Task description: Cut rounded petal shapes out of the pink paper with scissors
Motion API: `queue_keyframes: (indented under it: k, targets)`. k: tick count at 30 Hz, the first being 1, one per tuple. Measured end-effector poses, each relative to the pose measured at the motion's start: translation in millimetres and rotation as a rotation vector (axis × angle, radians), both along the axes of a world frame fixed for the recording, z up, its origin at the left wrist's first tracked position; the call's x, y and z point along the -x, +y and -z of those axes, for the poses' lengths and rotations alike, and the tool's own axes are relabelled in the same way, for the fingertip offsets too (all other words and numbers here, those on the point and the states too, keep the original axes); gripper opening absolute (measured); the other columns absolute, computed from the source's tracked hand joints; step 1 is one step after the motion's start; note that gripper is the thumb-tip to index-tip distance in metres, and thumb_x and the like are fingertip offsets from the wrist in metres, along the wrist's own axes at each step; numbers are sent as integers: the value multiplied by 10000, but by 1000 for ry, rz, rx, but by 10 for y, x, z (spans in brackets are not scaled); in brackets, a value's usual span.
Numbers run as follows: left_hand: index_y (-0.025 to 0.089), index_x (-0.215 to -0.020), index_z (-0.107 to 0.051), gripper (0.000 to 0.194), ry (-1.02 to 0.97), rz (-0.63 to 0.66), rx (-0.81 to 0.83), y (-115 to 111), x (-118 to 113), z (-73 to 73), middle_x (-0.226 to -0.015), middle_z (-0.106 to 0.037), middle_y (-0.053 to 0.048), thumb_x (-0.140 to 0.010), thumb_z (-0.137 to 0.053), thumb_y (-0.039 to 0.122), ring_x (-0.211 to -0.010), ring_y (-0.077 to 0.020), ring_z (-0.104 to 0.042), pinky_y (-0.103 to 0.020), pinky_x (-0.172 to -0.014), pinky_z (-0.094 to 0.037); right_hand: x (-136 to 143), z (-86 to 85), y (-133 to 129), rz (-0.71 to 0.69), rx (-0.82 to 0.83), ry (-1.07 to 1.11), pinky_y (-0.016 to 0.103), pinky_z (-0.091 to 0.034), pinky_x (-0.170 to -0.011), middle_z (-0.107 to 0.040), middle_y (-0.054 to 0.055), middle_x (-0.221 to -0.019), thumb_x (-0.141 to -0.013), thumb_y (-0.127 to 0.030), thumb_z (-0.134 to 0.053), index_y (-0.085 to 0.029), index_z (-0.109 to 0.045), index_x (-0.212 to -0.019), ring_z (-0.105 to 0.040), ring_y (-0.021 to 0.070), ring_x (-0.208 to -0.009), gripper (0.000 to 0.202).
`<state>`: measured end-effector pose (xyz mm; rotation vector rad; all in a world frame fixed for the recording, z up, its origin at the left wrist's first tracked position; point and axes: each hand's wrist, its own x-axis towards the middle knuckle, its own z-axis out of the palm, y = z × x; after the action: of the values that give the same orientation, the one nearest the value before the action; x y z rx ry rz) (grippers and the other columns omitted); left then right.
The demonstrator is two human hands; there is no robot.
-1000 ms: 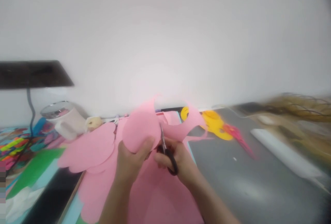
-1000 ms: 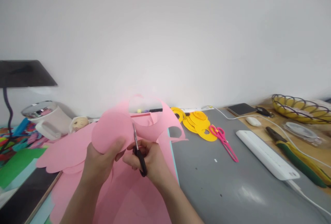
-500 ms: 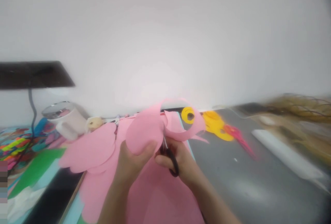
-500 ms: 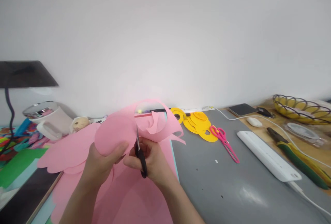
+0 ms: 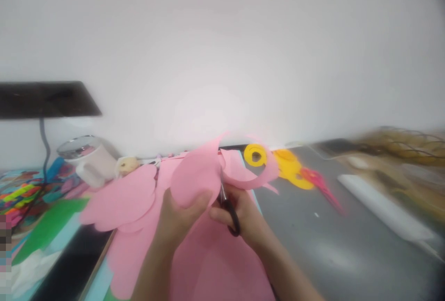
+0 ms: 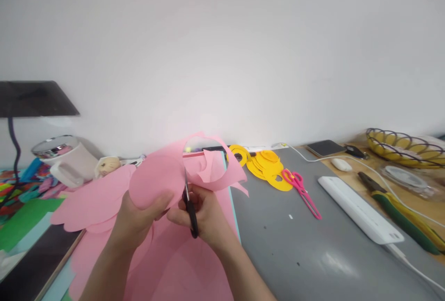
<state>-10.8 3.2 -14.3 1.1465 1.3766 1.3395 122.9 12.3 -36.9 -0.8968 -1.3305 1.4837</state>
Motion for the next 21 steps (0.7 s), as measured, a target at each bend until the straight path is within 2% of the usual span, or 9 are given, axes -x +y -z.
queue_keyframes:
  k: [11,21]
  targets:
    - [156,-830,-699,324,-27,-16,7,18,9,36,-775,-711,-61,-602,-719,385,-773,-248,-666,-342,-643,-537,-5,24,5,19,6,-18,222,-234,-460,-355,-65,-563,-621,-276,-775,-186,-506,-671,-295,88,-526,289]
    - [156,-768,-683,275,-46,-15,31,17,-2,16,-693,-676,-35,-600,-711,372,-697,-208,-637,-294,-573,-505,0,-22,-3,25,40,-32,223,-242,-467,-369,-69,-535,-616,-261,-760,-186,-484,-632,-311,85,-510,287]
